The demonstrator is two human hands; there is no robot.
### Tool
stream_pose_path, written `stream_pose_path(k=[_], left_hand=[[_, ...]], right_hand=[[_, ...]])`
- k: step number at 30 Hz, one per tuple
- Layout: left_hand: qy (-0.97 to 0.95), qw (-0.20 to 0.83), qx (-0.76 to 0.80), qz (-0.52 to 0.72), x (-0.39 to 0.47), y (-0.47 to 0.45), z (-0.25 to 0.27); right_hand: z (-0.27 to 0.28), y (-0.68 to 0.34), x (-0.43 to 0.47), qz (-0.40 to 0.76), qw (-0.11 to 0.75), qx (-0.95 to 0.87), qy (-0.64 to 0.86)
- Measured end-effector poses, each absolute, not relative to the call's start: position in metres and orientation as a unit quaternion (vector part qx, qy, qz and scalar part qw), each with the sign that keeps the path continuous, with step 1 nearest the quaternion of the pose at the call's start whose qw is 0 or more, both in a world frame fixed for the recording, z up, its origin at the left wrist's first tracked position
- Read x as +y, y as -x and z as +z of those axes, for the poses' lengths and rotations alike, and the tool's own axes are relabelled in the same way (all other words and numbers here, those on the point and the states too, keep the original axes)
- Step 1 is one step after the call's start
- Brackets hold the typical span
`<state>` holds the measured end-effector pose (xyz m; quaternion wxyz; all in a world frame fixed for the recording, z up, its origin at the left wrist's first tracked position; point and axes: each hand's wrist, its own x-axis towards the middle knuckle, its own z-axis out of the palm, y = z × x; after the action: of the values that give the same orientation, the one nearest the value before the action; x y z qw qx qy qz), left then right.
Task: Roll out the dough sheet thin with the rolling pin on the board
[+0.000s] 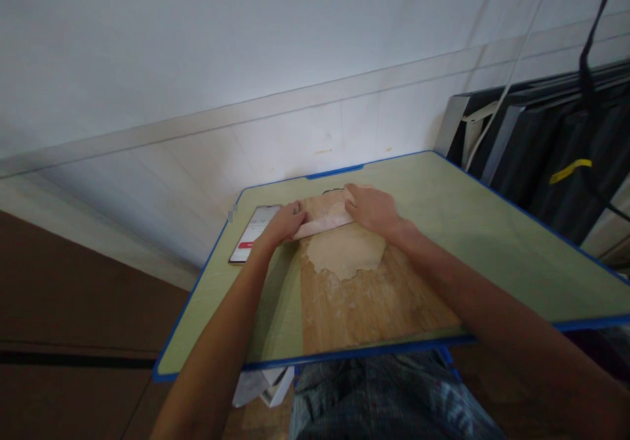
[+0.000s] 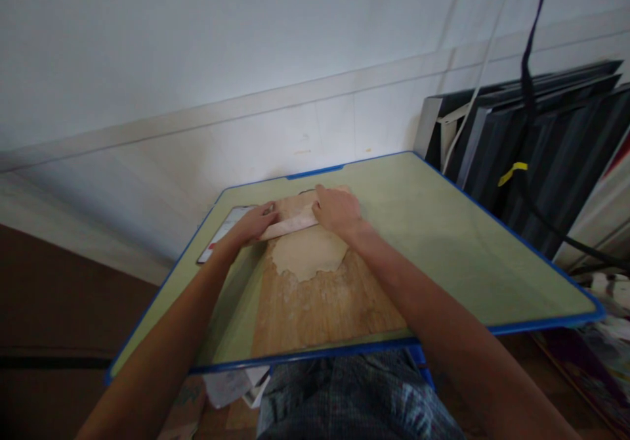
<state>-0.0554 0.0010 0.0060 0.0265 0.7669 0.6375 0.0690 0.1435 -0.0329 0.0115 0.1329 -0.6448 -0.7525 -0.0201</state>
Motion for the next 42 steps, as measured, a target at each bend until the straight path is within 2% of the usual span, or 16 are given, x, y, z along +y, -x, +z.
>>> stream_pose_path(k=[7,16,21,29,35,42], left_hand=[[-0.797,0.040,0.603,0.006,-0.008,0.050,0.008],[-0.767,0.033,0.640,0.001,-0.017,0.048,0.009],[-0.750,0.011,0.662,-0.004,-0.038,0.044,0.010],[-0.776,-0.126,0.618,-0.020,-0.074,0.037,0.009],[-0.789,-0.134,0.598,0.047,-0.089,0.038,0.005],[-0.781,-0.144,0.603,0.079,-0.111,0.039,-0.003]], right_hand=[[0.008,-0.154,-0.025,-0.002,0.100,-0.738,0.667],[-0.001,-0.157,-0.042,-0.024,0.087,-0.743,0.663],[-0.002,-0.157,-0.061,-0.055,0.107,-0.764,0.634],[-0.015,-0.166,-0.091,-0.110,0.174,-0.795,0.571],[-0.019,-0.166,-0.112,-0.155,0.189,-0.802,0.545],[-0.027,-0.167,-0.138,-0.206,0.250,-0.790,0.520]])
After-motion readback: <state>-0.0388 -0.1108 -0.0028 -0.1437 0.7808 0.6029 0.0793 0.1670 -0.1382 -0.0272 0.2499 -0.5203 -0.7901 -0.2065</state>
